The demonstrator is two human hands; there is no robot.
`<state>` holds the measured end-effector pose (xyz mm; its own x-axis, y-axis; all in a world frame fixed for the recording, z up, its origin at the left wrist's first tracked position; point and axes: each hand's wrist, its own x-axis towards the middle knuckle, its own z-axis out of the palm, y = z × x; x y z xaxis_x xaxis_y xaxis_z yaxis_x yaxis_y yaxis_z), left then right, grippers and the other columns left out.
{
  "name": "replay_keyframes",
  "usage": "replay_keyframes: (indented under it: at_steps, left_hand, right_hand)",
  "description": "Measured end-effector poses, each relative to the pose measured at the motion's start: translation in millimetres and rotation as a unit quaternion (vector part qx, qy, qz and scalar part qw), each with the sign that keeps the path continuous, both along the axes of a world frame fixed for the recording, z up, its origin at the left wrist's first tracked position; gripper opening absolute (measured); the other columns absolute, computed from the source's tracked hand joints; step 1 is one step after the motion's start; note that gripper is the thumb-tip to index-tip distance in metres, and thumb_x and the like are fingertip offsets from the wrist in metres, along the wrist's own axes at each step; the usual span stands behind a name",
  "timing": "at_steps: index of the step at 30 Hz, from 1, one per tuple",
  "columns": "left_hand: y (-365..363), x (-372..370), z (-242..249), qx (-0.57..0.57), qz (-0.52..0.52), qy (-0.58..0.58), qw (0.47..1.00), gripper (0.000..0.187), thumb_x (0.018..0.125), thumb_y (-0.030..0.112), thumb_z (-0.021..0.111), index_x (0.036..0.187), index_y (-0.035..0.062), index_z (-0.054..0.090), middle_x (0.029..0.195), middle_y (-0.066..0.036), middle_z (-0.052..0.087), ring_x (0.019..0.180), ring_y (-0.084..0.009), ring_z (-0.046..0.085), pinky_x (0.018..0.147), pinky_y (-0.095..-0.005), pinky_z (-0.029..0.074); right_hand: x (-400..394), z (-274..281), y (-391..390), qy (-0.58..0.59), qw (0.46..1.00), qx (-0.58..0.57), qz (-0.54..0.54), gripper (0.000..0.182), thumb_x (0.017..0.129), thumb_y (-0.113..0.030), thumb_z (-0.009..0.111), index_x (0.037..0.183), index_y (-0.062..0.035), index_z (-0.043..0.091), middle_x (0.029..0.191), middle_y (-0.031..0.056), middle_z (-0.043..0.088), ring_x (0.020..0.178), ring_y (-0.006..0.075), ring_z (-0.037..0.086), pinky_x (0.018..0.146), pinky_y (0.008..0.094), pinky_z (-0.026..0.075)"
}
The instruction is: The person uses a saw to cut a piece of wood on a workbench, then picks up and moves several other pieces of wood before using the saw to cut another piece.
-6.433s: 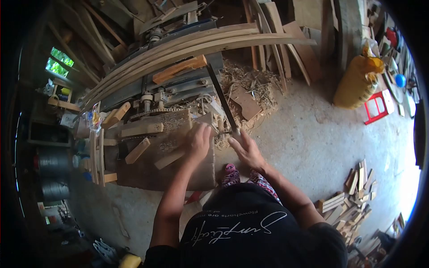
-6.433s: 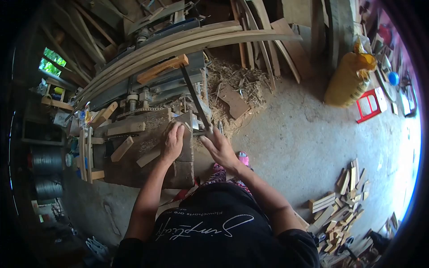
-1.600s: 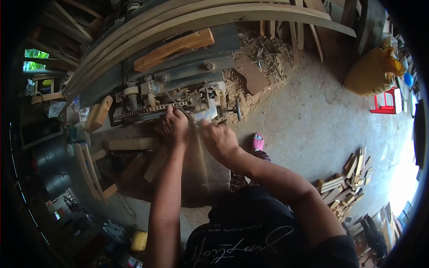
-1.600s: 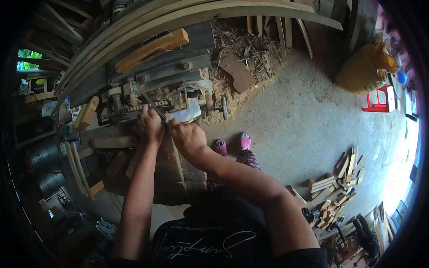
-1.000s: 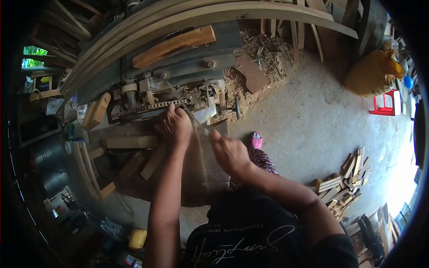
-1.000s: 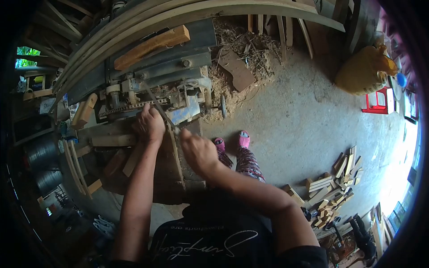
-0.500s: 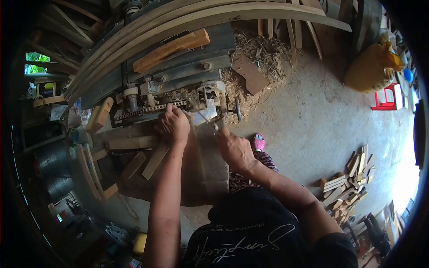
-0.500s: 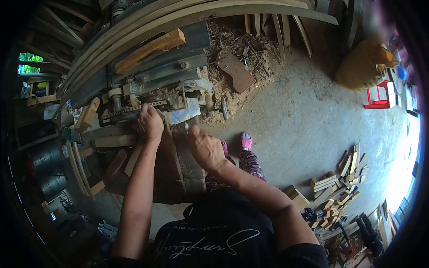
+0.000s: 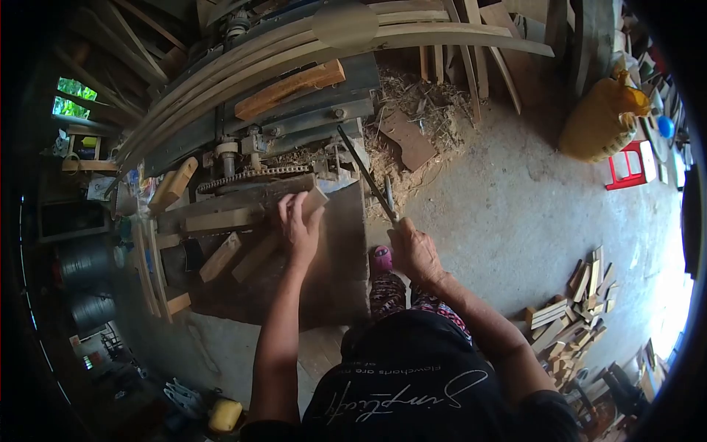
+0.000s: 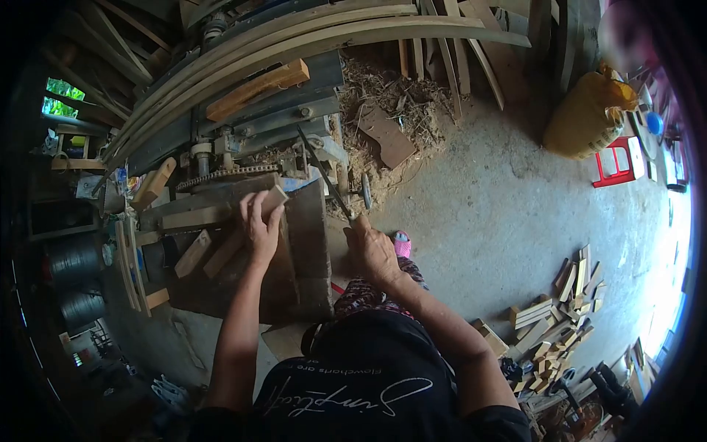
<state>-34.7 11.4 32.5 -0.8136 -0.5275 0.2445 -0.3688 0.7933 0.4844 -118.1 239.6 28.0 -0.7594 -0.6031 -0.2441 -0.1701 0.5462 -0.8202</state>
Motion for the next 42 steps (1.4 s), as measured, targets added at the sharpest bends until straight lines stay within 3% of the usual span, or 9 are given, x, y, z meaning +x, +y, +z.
replay_keyframes:
  at_steps: [4, 6, 7, 11, 18, 24, 27, 37, 42]
  left_hand:
    - [25.9, 25.8, 18.9, 0.034, -0.065, 0.043, 0.996, 0.039, 0.083, 0.018, 0.062, 0.118, 0.0061, 0.048, 0.11, -0.015, 0.047, 0.105, -0.0324, 0.046, 0.088, -0.0402, 0.038]
    - [36.4, 35.7, 31.1, 0.038, -0.072, 0.055, 0.995, 0.04, 0.082, 0.015, 0.063, 0.118, 0.0064, 0.048, 0.11, -0.015, 0.047, 0.105, -0.0324, 0.046, 0.088, -0.0402, 0.038]
    - [40.1, 39.7, 35.6, 0.039, -0.079, 0.065, 0.994, 0.042, 0.081, 0.013, 0.064, 0.119, 0.0068, 0.047, 0.11, -0.015, 0.048, 0.105, -0.0324, 0.046, 0.088, -0.0402, 0.038]
    - [42.7, 56.0, 43.8, 0.013, -0.083, 0.072, 0.994, 0.047, 0.076, 0.01, 0.067, 0.118, 0.0075, 0.048, 0.11, -0.014, 0.05, 0.105, -0.0317, 0.046, 0.087, -0.0401, 0.038]
    - [35.5, 77.1, 72.0, 0.082, -0.145, 0.074, 0.983, 0.042, 0.073, 0.012, 0.068, 0.113, 0.0088, 0.054, 0.105, -0.01, 0.055, 0.099, -0.03, 0.051, 0.084, -0.0402, 0.039]
    - [30.0, 108.0, 69.4, 0.022, -0.175, 0.059, 0.983, 0.045, 0.072, 0.019, 0.069, 0.114, 0.0136, 0.054, 0.104, -0.006, 0.053, 0.094, -0.027, 0.053, 0.082, -0.0383, 0.04]
    - [32.0, 121.9, 59.7, 0.012, -0.172, 0.108, 0.979, 0.041, 0.072, 0.022, 0.071, 0.109, 0.0144, 0.057, 0.101, -0.005, 0.054, 0.09, -0.0246, 0.053, 0.08, -0.0385, 0.04]
    - [44.9, 144.5, 42.6, -0.056, -0.122, 0.184, 0.974, 0.041, 0.071, 0.021, 0.073, 0.108, 0.0151, 0.058, 0.096, -0.006, 0.055, 0.088, -0.0235, 0.053, 0.079, -0.038, 0.04]
    - [43.2, 163.5, 72.7, -0.014, -0.096, 0.097, 0.991, 0.042, 0.073, 0.023, 0.072, 0.11, 0.011, 0.057, 0.097, -0.009, 0.056, 0.09, -0.0259, 0.055, 0.078, -0.0373, 0.042]
  right_hand:
    - [11.2, 10.5, -12.9, -0.008, 0.995, -0.1, -0.01, 0.023, 0.089, -0.024, 0.051, 0.088, -0.0021, 0.045, 0.072, 0.0244, 0.057, 0.067, 0.0411, 0.057, 0.058, 0.0441, 0.045]
    - [15.6, 17.6, -27.0, -0.116, 0.984, -0.132, 0.003, 0.029, 0.09, -0.029, 0.052, 0.089, -0.0003, 0.049, 0.067, 0.0193, 0.056, 0.06, 0.0299, 0.057, 0.056, 0.0389, 0.045]
    - [16.0, 43.0, -31.3, -0.262, 0.951, -0.166, -0.015, 0.035, 0.09, -0.035, 0.053, 0.091, -0.0001, 0.052, 0.065, 0.0093, 0.054, 0.058, 0.0156, 0.053, 0.053, 0.032, 0.044]
    - [32.2, 62.9, -46.9, -0.361, 0.91, -0.201, -0.016, 0.03, 0.09, -0.033, 0.053, 0.092, -0.0029, 0.053, 0.065, -0.0008, 0.049, 0.054, 0.0059, 0.046, 0.048, 0.0225, 0.039]
    - [49.9, 71.0, -45.3, -0.289, 0.94, -0.181, 0.013, 0.023, 0.088, -0.025, 0.055, 0.087, -0.0028, 0.056, 0.066, 0.0002, 0.053, 0.058, 0.0056, 0.047, 0.05, 0.0237, 0.039]
    - [71.1, 71.2, -44.2, -0.215, 0.969, -0.112, 0.051, 0.022, 0.08, -0.018, 0.053, 0.085, 0.0033, 0.059, 0.067, 0.0047, 0.059, 0.061, 0.0124, 0.054, 0.055, 0.0273, 0.043]
    - [91.3, 66.4, -43.5, -0.185, 0.981, -0.058, -0.017, 0.024, 0.079, -0.02, 0.054, 0.083, 0.0033, 0.059, 0.062, 0.008, 0.059, 0.052, 0.0132, 0.056, 0.047, 0.0285, 0.044]
    - [125.9, 56.2, -45.7, -0.132, 0.978, -0.14, -0.081, 0.021, 0.086, -0.02, 0.05, 0.078, -0.0005, 0.052, 0.055, 0.0034, 0.051, 0.043, 0.0101, 0.049, 0.038, 0.0261, 0.039]
    - [98.1, 71.8, -47.4, -0.184, 0.961, -0.196, -0.068, 0.018, 0.085, -0.018, 0.047, 0.071, -0.0084, 0.048, 0.053, -0.0005, 0.045, 0.04, 0.0076, 0.04, 0.036, 0.024, 0.034]
